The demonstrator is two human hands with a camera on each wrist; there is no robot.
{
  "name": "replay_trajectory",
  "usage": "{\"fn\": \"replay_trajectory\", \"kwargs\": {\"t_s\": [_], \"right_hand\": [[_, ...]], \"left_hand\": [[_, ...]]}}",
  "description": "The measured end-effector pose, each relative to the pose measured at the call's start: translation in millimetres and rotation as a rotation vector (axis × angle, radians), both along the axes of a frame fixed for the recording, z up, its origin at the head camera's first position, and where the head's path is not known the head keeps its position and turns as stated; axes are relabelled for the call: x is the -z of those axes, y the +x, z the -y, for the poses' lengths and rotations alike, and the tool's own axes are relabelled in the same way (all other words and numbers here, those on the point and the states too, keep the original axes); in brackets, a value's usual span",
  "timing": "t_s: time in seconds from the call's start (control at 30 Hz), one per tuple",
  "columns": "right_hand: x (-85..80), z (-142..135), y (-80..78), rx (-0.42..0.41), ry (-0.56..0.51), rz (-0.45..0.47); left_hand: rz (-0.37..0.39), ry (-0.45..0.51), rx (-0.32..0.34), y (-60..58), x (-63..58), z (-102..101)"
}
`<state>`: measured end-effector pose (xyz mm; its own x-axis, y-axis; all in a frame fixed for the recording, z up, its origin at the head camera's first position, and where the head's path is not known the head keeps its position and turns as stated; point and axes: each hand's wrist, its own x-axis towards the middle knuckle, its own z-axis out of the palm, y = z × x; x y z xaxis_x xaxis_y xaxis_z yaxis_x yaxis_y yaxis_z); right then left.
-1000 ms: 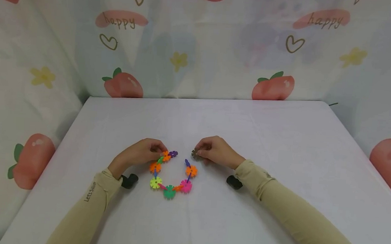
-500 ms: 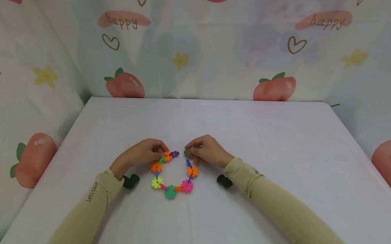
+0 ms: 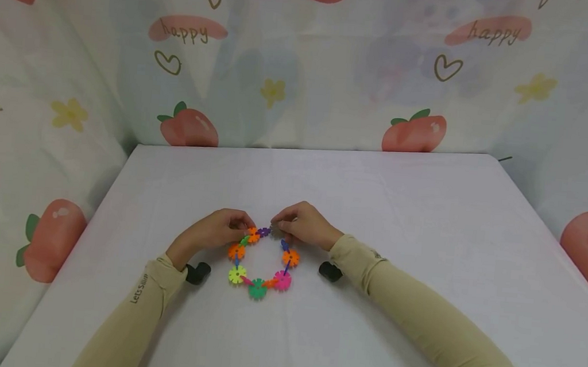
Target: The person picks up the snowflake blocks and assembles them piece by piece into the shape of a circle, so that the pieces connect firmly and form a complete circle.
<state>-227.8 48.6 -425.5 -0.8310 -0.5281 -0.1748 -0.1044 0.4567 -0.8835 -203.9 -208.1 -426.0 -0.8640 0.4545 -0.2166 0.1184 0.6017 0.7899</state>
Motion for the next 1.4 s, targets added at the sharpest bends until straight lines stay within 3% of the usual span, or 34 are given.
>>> {"fn": "replay_trajectory", "kwargs": {"t_s": [0.67,0.83,0.97,1.17,1.4], "right_hand": [[2.8,13.3,0.9,0.062,0.044,-0.068],[3.1,18.4,3.4,0.105,0.046,-0.074],[5.6,17.3,2.3,0.117,0.030,-0.022],[6.7,10.8,-0.2,0.088,0.009,0.060],[1.3,7.6,4.3,0.067,0.043,0.052]], "left_hand": [[-0.071,-0.015,-0.034,1.1,-1.6,-5.0],[-0.035,-0.027,-0.075,1.0,-1.9,-6.6],[0.001,-0.026,-0.085,-0.7,-1.2,-8.0],[0.046,-0.029,-0.051,-3.2,-3.9,-4.2],[0.090,-0.077,0.030,-7.6,-12.5,-0.6]]}}
